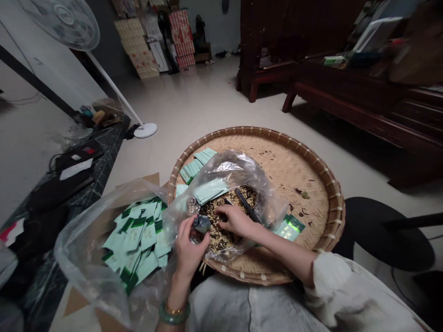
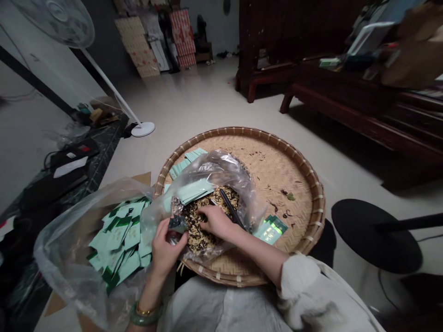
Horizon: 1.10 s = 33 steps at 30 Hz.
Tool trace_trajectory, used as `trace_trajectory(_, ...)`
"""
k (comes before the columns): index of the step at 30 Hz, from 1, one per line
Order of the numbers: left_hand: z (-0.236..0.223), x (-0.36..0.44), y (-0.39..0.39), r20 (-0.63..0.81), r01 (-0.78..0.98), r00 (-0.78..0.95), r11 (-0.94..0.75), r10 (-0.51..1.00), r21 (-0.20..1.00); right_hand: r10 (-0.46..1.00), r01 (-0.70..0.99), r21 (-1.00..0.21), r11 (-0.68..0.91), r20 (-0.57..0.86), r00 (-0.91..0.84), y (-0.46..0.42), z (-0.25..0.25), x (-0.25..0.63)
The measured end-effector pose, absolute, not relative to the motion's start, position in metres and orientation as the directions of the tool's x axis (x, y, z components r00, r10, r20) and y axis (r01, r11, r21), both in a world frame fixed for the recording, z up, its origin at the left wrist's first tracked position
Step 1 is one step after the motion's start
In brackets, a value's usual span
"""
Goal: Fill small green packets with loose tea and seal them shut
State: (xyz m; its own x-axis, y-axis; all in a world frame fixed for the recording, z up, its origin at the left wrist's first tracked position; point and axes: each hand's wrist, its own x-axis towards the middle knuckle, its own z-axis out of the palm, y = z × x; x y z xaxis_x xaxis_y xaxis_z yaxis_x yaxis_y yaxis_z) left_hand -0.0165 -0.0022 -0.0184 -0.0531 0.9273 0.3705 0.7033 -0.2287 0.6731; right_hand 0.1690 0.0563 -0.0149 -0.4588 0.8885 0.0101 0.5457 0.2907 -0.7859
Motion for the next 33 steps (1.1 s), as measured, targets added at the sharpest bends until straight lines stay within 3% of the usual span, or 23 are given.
trace_trajectory(10, -0.013, -0.006, 0.0, 0.334, 0.702, -0.013, -0.229, 0.942, 0.674, 0.954, 0.325, -0.937, 0.125, 0.023, -0.3, 0.052, 0.018, 0.201)
trace_trajectory(14, -0.011, 0.004, 0.002, 0.349, 0.705, 0.014, -0.256, 0.937, 0.661, 0.966, 0.279, -0.95, 0.142, 0.071, -0.25, 0.044, 0.043, 0.207)
trace_trajectory(22, -0.01, 0.019, 0.001, 0.36, 0.67, 0.014, -0.276, 0.933, 0.689, 0.871, 0.433, -0.766, 0.475, 0.34, -0.355, 0.029, 0.053, 0.196)
trace_trajectory(33, -0.017, 0.021, 0.0, 0.334, 0.637, -0.002, -0.256, 0.943, 0.727, 0.857, 0.573, -0.648, 0.502, 0.28, -0.433, 0.023, 0.05, 0.193)
